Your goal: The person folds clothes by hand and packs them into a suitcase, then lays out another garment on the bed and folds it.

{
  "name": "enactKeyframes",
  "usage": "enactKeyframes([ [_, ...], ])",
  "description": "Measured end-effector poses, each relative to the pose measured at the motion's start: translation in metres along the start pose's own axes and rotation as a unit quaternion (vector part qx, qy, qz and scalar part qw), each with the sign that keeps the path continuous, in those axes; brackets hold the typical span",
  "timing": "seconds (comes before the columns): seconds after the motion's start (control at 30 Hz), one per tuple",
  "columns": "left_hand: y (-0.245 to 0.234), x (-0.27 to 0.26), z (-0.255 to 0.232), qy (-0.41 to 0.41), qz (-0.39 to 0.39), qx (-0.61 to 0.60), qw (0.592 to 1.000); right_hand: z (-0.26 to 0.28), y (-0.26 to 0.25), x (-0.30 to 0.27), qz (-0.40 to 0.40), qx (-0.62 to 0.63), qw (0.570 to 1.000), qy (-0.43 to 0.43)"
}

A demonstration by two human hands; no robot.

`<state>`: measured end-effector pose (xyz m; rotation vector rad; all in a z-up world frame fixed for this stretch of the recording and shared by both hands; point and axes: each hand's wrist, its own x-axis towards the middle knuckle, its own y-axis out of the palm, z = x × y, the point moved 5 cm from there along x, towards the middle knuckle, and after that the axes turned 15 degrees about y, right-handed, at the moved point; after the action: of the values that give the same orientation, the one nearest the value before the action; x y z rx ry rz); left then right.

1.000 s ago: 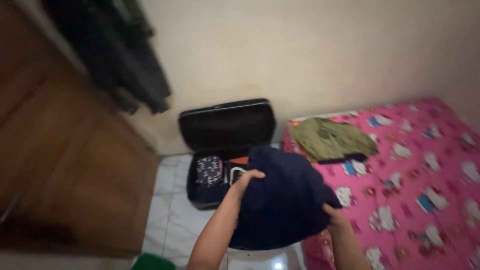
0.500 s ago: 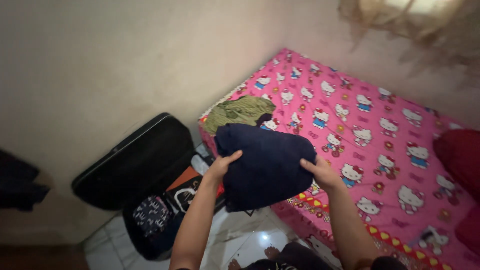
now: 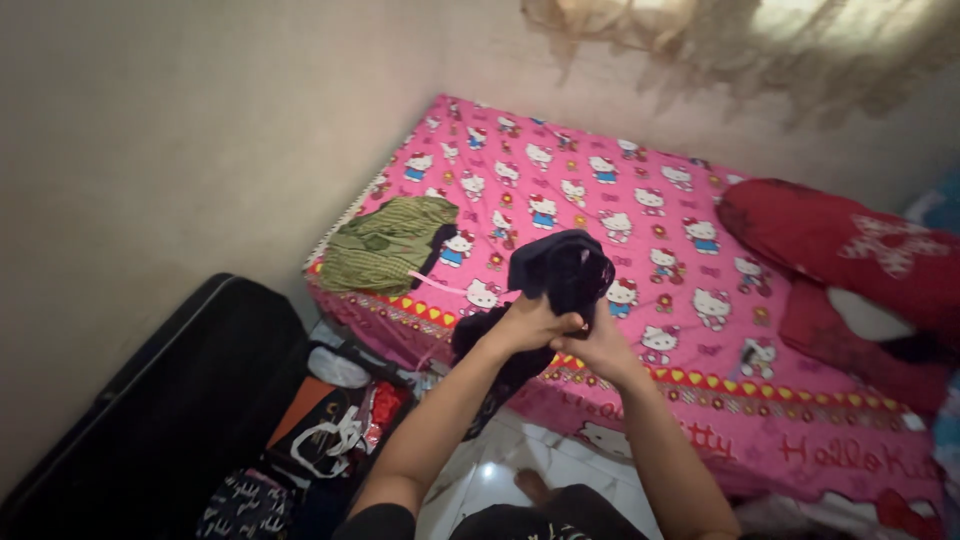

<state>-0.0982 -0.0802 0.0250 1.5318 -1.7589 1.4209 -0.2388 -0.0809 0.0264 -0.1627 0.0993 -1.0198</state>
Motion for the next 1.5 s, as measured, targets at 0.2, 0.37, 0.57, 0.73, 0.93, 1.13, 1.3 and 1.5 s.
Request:
enactKeyframes([
  [0.2, 0.038, -0.005, 0.028, -0.147, 0.058, -0.137, 0.978, -0.040, -0.060, -0.009, -0.140, 0.148, 0.978, 0.049],
  [0.37, 0.011, 0.072, -0.052, 0.054, 0.068, -0.160, 0.983, -0.019, -0.111, -0.024, -0.188, 0.337, 0.922, 0.040],
  [0.57, 0.048, 0.112, -0.030, 0.018, 0.087, -0.166, 0.982, 0.012, -0.159, -0.038, -0.140, 0.439, 0.888, 0.016],
  [0.73, 0.105, 0.129, 0.031, -0.110, -0.020, -0.315, 0.942, 0.051, -0.195, -0.059, -0.103, 0.486, 0.865, -0.070],
  [0.93, 0.099, 0.153, 0.149, -0.013, -0.226, -0.653, 0.723, 0.036, -0.305, -0.098, -0.228, 0.331, 0.906, -0.132],
  [1.13, 0.077, 0.201, 0.192, 0.214, -0.149, -0.743, 0.616, -0.030, -0.419, -0.112, -0.373, 0.156, 0.911, -0.085],
  [1.3, 0.104, 0.229, 0.193, 0.126, -0.181, -0.655, 0.722, 0.020, -0.381, -0.096, -0.447, -0.110, 0.888, 0.026],
  [1.5, 0.105, 0.278, 0.078, -0.035, -0.148, -0.413, 0.898, 0.037, -0.303, -0.046, -0.085, 0.092, 0.988, -0.092],
])
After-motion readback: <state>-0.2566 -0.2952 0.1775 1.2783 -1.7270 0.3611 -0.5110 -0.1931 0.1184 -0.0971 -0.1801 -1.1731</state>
